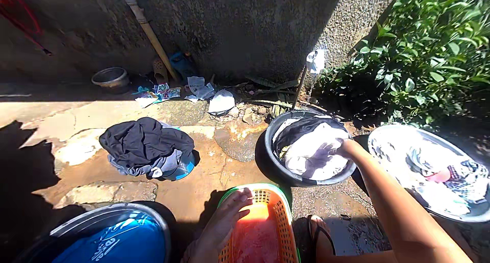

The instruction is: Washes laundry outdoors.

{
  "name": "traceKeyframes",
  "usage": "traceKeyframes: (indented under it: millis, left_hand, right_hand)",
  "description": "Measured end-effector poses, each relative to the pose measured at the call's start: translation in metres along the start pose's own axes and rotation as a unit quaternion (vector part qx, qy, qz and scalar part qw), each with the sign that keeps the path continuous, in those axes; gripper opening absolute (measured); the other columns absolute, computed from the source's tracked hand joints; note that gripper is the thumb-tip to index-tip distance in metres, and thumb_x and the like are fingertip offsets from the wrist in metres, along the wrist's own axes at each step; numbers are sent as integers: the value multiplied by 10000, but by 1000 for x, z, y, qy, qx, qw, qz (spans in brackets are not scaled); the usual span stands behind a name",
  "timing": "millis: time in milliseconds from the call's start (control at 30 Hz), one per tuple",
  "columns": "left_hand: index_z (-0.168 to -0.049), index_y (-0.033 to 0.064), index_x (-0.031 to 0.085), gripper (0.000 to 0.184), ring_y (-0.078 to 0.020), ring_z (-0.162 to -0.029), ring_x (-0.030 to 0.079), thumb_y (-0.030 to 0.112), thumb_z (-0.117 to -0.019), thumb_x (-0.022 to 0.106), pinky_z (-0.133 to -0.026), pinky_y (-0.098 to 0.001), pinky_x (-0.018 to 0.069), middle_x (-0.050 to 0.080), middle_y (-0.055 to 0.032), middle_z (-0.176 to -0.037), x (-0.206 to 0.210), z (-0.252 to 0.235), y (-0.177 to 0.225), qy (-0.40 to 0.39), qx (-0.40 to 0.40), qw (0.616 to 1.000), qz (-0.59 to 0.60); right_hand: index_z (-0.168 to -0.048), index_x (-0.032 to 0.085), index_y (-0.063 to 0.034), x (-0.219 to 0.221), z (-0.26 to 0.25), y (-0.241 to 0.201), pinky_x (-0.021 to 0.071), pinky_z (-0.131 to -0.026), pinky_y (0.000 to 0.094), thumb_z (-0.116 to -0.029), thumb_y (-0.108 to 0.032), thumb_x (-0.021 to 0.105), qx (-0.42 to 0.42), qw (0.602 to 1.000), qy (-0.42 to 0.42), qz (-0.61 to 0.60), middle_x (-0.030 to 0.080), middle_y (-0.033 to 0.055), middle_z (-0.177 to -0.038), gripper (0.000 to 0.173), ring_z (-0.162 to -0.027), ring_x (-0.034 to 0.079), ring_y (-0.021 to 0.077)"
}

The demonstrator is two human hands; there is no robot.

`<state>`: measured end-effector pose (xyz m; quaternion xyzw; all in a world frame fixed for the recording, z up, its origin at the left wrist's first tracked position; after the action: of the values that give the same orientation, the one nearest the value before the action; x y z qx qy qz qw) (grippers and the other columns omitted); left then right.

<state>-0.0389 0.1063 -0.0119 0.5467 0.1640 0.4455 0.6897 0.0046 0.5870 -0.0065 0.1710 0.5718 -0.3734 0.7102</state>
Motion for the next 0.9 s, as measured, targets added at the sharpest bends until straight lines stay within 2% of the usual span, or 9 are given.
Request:
traceKeyframes:
  millis: [67,233,300,400,467,567,633,800,900]
  left_hand:
    - [-1367,43,555,366,-175,-1199,603,203,-1043,496,-984,-373,523,592,-77,-1356,8,-3,-11,-21,-19,999,-45]
    - [-1505,37,417,546,-235,-1363,500,248,-1021,554,-1094,-439,459,453,-146,-1534,40,-27,-17,-76,-68,988,-112]
    - [-1558,73,358,656,-267,-1410,462,317,-998,597,-1126,-460,437,389,-160,-1591,66,-67,-8,-60,-33,988,-138]
    - [-1617,88,259,751,-298,-1520,302,270,-989,627,-1217,-454,317,227,-193,-1672,125,-164,2,-42,50,975,-213]
    - [-1648,108,161,812,-380,-1568,129,289,-1008,628,-1258,-506,201,62,-237,-1698,164,-236,-8,-22,57,948,-313]
    - [-1665,246,104,991,-480,-1557,40,624,-924,644,-1238,-610,152,-35,-224,-1706,194,-319,-48,60,-27,889,-453]
    - [-1651,356,162,840,-491,-1554,38,585,-969,596,-1218,-647,169,-36,-187,-1716,197,-348,-74,72,-89,861,-496]
    - [-1648,82,39,884,-405,-1490,348,533,-1044,500,-1200,-543,317,240,-268,-1649,177,-392,-140,202,-152,927,-278]
    - [-1408,-58,535,691,-421,-1361,502,525,-1099,327,-1119,-592,384,541,-299,-1427,170,-411,-162,188,-223,927,-236]
  right_hand:
    - [-1566,404,-77,6,6,-12,322,-1119,718,-783,-354,896,-45,997,41,-40,302,286,-1617,966,-1470,299,519]
    - [-1654,203,-197,26,-45,8,129,-1153,775,-615,-593,924,-33,991,112,-69,-14,217,-1710,1326,-1539,-20,534]
    - [-1654,179,-166,45,-70,14,208,-1159,745,-639,-452,949,-9,990,97,-100,-14,273,-1692,1306,-1525,103,547]
    - [-1611,285,-74,89,-91,2,353,-1140,657,-740,-489,882,18,996,-4,-93,227,298,-1640,1135,-1469,334,481]
    - [-1591,327,-52,108,-82,-6,307,-1163,662,-773,-438,857,19,997,-42,-69,204,282,-1651,1048,-1506,250,472]
    - [-1507,437,27,127,-70,-7,390,-1121,635,-949,-201,672,47,997,-62,-2,255,283,-1630,647,-1493,279,475]
    - [-1505,428,36,140,-73,-5,479,-1056,591,-992,-86,581,72,994,-83,20,301,270,-1604,549,-1437,378,472]
    - [-1560,345,18,180,-95,-5,452,-1103,550,-996,-89,578,65,977,-191,69,226,254,-1649,620,-1489,303,458]
    - [-1587,300,-16,157,-76,-15,447,-1052,651,-991,-109,610,-34,957,-275,86,315,341,-1566,678,-1398,393,545]
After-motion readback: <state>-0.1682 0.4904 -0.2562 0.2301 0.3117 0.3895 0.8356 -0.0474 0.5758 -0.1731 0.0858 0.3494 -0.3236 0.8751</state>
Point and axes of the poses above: each hand's wrist, its own z-axis away from the middle knuckle, its own x-axis out of the palm, y = z × x, the point moved 5 cm from there along -z, towards the middle knuckle
